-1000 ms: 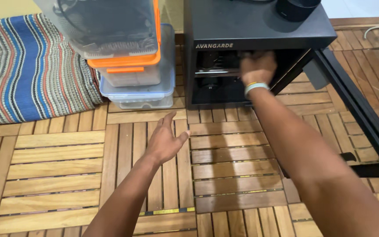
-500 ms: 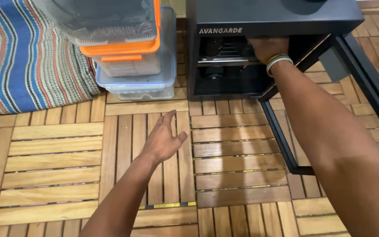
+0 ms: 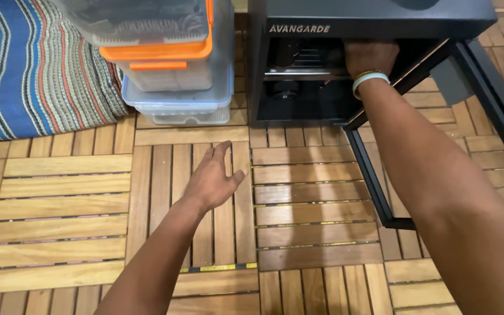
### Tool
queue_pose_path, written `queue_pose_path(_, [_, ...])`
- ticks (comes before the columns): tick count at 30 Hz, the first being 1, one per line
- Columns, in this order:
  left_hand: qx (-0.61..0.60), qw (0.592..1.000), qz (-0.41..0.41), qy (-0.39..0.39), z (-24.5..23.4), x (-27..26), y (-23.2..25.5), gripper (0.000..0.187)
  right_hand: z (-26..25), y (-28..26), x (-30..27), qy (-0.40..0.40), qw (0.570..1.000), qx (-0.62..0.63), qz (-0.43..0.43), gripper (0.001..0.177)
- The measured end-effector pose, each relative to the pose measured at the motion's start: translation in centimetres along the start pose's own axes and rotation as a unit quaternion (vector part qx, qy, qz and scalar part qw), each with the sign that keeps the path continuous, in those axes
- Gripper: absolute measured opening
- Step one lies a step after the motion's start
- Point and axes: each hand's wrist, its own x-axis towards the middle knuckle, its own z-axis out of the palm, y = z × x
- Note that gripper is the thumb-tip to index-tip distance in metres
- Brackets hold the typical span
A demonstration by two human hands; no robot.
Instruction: The person organizes camera equipment by placing a tripod and lens into a cabinet, then retrieves memory cards and a charger from a table. They place the items on the cabinet, plug in the charger, and later pack a camera into a bag before returning it to the cabinet.
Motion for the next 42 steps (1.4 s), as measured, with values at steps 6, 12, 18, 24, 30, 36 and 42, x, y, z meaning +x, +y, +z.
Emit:
queue_pose_path(6, [0.019,0.999,-0.028,-0.022,-0.3,-0.2,-0.5,0.084,-3.0,-2.7,-0.5,0.125,0.970,0.134,0.163,0.045])
queue_pose_path(12, [0.018,0.999,-0.018,-0.021,-0.5,-0.1,-0.4,0.082,-5.0,-3.1,-0.5,0.051,0.953,0.177,0.239,0.046])
queue_pose_path(18, [0.042,0.998,-0.024,-0.030,-0.8,-0.1,0.2,0.079,-5.8,-2.7,-1.4,0.105,0.952,0.250,0.140,0.044])
queue_pose_path(24, [0.081,0.995,-0.032,-0.051,-1.3,-0.7,0.1,0.080,-6.4,-3.0,-1.7,0.081,0.935,0.295,0.180,0.041])
queue_pose_path(30, [0.092,0.992,-0.059,-0.065,-1.7,-0.9,-0.3,0.080,-5.7,-3.5,-1.5,0.109,0.925,0.291,0.219,0.045])
queue_pose_path(36, [0.095,0.994,-0.036,-0.050,-1.8,-0.8,-0.8,0.079,-4.4,-2.8,-1.2,0.106,0.932,0.309,0.155,0.040])
queue_pose_path(42, [0.107,0.991,-0.052,-0.068,-1.7,-0.9,-0.6,0.079,-4.7,-2.8,-0.8,0.070,0.945,0.270,0.172,0.040])
